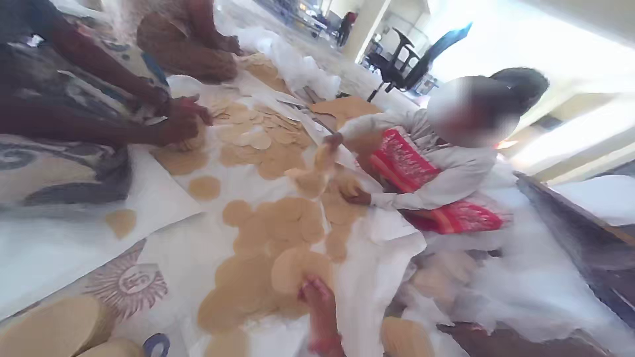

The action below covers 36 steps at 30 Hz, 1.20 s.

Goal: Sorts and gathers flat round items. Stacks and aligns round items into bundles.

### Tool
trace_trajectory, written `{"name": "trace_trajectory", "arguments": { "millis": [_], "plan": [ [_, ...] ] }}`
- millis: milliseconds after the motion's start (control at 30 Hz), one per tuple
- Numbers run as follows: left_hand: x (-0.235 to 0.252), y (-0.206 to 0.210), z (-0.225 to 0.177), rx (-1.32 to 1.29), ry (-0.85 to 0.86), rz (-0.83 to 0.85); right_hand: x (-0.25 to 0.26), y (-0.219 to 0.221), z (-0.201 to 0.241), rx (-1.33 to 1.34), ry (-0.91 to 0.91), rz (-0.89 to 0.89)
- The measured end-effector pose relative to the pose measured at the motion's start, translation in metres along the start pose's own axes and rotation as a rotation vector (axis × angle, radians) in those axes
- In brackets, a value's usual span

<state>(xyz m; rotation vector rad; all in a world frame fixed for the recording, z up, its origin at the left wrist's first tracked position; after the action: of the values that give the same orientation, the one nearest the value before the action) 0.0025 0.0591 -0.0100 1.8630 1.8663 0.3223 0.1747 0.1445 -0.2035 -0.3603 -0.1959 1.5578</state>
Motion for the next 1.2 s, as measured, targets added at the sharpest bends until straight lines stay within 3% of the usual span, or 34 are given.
{"name": "trace_trajectory", "arguments": {
  "millis": [67, 133, 233, 400, 500, 633, 700, 833, 900, 1067, 1200],
  "plan": [
    [-0.043, -0.104, 0.121, 0.159, 0.434, -0.04, -0.046, 0.018, 0.007, 0.143, -0.025, 0.172],
    [-0.063, -0.154, 0.175, 0.095, 0.397, -0.024, -0.083, 0.032, 0.015, 0.152, -0.099, 0.251],
    [-0.055, -0.132, 0.176, -0.139, 0.27, -0.089, -0.114, 0.039, 0.02, -0.092, -0.252, 0.2],
    [-0.049, -0.107, 0.183, -0.164, 0.097, -0.252, -0.126, 0.024, 0.021, -0.609, -0.521, 0.023],
    [-0.05, -0.107, 0.199, -0.149, 0.073, -0.209, -0.126, 0.022, 0.014, -0.705, -0.598, 0.043],
    [-0.052, -0.11, 0.205, -0.055, 0.051, -0.181, -0.132, 0.024, 0.01, -0.746, -0.764, -0.063],
    [-0.052, -0.112, 0.202, -0.013, 0.052, -0.162, -0.131, 0.02, 0.006, -0.641, -0.67, -0.05],
    [-0.053, -0.117, 0.199, -0.101, 0.025, -0.13, -0.117, 0.005, -0.019, -0.053, -0.036, 0.077],
    [-0.054, -0.119, 0.198, -0.125, 0.007, -0.129, -0.109, -0.004, -0.03, 0.097, 0.172, 0.117],
    [-0.055, -0.131, 0.2, 0.008, 0.089, -0.162, -0.087, -0.042, -0.036, 0.267, 0.187, -0.033],
    [-0.059, -0.136, 0.204, -0.057, 0.091, -0.219, -0.104, 0.003, -0.033, 0.094, 0.029, 0.322]
  ]
}}
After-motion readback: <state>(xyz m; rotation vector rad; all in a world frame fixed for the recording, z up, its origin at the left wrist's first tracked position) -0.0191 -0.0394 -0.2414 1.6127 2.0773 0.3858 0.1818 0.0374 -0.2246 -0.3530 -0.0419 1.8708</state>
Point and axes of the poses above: each hand's wrist, its own x-axis towards the middle knuckle, its own y-axis out of the palm, z = x × y, the point moved 6 cm from there along x, towards the middle knuckle, and after that the axes turned 12 degrees about -x, right-handed, at the moved point
